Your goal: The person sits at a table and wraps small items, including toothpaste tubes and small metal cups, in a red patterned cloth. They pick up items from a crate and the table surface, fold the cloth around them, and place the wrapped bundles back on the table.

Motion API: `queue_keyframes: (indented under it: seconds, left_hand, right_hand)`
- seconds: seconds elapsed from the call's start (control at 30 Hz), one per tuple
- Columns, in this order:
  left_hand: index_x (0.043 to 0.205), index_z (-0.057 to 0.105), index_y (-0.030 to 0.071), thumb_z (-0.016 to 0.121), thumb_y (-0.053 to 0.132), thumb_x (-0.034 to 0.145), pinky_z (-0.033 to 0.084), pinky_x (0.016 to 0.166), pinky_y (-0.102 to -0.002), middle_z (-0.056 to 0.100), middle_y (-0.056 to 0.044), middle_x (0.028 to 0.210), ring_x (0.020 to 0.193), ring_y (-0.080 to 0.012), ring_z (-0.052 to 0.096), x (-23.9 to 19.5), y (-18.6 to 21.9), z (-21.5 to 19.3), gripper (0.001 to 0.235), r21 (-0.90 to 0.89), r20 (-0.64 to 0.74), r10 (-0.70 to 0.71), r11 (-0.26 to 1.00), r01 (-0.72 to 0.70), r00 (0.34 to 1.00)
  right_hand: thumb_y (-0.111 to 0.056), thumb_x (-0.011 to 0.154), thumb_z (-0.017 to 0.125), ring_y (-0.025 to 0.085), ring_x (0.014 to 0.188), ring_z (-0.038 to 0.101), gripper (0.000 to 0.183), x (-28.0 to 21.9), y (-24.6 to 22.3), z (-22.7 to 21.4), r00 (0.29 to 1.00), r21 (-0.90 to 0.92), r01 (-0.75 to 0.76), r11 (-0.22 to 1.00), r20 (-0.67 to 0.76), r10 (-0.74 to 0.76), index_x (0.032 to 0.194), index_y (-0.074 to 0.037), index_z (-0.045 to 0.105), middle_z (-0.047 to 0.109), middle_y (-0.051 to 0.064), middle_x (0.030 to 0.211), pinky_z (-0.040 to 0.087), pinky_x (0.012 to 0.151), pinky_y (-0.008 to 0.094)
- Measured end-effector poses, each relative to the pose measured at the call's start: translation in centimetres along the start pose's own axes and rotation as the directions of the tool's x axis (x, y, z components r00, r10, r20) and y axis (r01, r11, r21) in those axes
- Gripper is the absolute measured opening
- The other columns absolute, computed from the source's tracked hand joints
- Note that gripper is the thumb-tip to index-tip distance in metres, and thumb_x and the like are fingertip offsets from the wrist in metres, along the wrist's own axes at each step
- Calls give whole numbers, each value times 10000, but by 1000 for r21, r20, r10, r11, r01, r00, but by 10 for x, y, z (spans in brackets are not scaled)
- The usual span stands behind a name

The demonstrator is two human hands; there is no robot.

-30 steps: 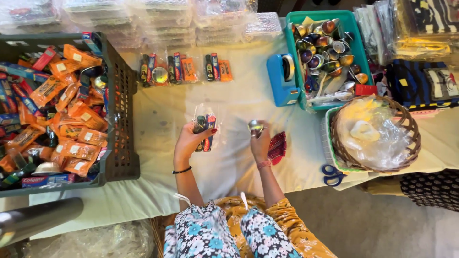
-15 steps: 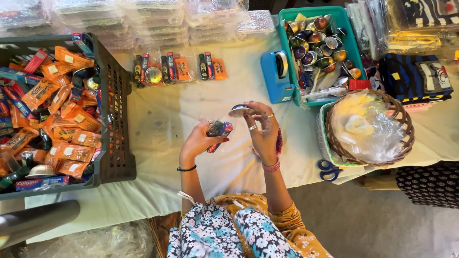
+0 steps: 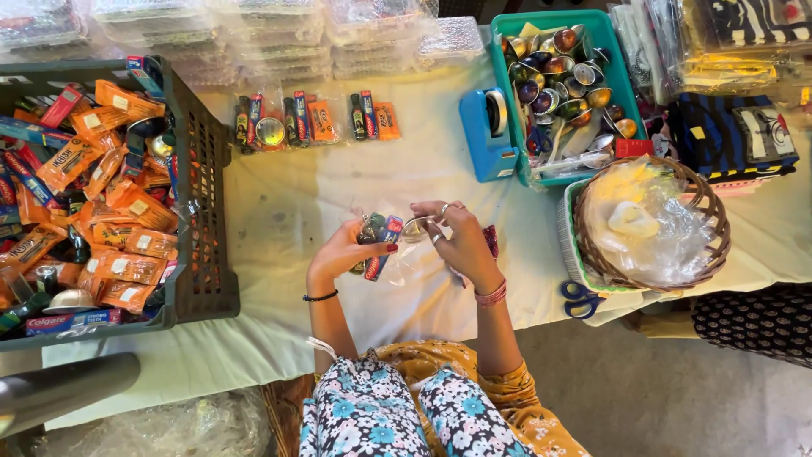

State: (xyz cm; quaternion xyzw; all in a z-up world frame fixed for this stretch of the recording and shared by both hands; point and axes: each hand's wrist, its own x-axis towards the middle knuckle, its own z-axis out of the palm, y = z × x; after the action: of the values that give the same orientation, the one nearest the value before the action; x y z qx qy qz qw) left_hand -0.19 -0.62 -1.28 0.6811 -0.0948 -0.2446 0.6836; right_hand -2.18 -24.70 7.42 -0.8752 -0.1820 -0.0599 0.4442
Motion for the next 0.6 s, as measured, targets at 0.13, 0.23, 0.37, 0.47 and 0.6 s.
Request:
queue_keyframes:
  seconds: [0.13,0.23,0.37,0.47,0.6]
  left_hand:
    - [1054,727,42,802,109,845,539,758,-238,756,22,928,838,-38,652,-1,1,0,232,-193,94,57,980,-38,994]
    - [1083,725,28,792,90,868,544,785,-260,772,-28,956,868,-75,679,0,-7,-4,234,-197,96,56,980,-36,994]
    - [1090,734,10,800,97,876,538,767,-262,754,-9,947,854,-70,660,3,-19,-7,241,-216,96,39,976,-17,995]
    - [1121,722,25,825,102,843,529,761,-250,730,21,953,851,-47,630,-1,-6,-3,307,-169,69,20,986,-8,997]
    - [1103,724,48,848,111,787,540,751,-239,738,42,958,841,-37,643,2,-5,1,344,-172,119,-53,982,73,991]
  right_hand:
    - [82,883,654,184,909,698,139,-4,10,2,993,100,-114,988,29,111,984,-11,631,750,52,1221,548,876,308]
    - [132,874,564,196,1010,693,265,2,-8,-7,997,206,-77,976,8,77,1069,0,687,695,90,1093,549,923,338]
    - [23,792,766,177,854,672,296,5,-8,-4,992,179,-114,977,67,103,1067,-4,660,695,86,1003,548,807,321]
    - [36,825,732,167,821,691,191,0,3,1,983,174,-183,968,61,175,998,-29,680,726,60,946,560,783,309]
    - [170,743,580,219,828,682,286,-1,6,0,998,168,-25,985,69,14,918,-17,708,740,84,885,549,781,332]
